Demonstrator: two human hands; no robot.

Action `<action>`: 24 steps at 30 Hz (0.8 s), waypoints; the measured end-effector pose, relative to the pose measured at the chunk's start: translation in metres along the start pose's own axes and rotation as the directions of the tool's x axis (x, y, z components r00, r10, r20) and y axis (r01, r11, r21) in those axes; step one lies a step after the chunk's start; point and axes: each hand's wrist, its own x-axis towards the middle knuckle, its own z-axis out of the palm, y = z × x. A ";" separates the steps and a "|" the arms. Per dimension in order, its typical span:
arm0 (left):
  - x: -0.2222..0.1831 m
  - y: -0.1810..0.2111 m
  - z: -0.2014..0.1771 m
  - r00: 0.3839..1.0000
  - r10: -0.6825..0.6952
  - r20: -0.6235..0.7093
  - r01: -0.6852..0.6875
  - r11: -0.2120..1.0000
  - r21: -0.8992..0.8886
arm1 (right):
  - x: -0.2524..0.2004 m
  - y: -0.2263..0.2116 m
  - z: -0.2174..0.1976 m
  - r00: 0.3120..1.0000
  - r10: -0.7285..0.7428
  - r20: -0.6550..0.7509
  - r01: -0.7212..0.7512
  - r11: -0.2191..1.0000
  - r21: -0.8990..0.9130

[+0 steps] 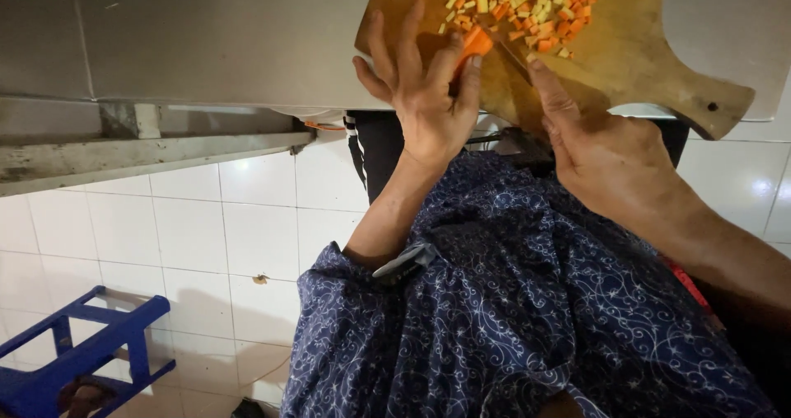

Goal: Dicing carrot strips and slicing whole carrots on a wooden board, then transferring the pieces to a bowl.

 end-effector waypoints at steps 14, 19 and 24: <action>0.001 -0.002 -0.002 0.999 -0.035 0.030 0.035 0.999 -0.009 | 0.016 -0.003 -0.013 0.983 -0.027 0.181 0.017 0.998 0.059; 0.000 -0.003 0.000 0.999 -0.049 0.024 0.050 0.998 -0.044 | 0.004 0.006 0.004 0.999 0.019 0.031 -0.021 0.995 0.094; -0.003 -0.006 0.002 0.999 -0.029 0.028 0.030 0.999 -0.018 | 0.002 0.001 0.006 0.999 -0.036 -0.006 0.036 0.999 -0.020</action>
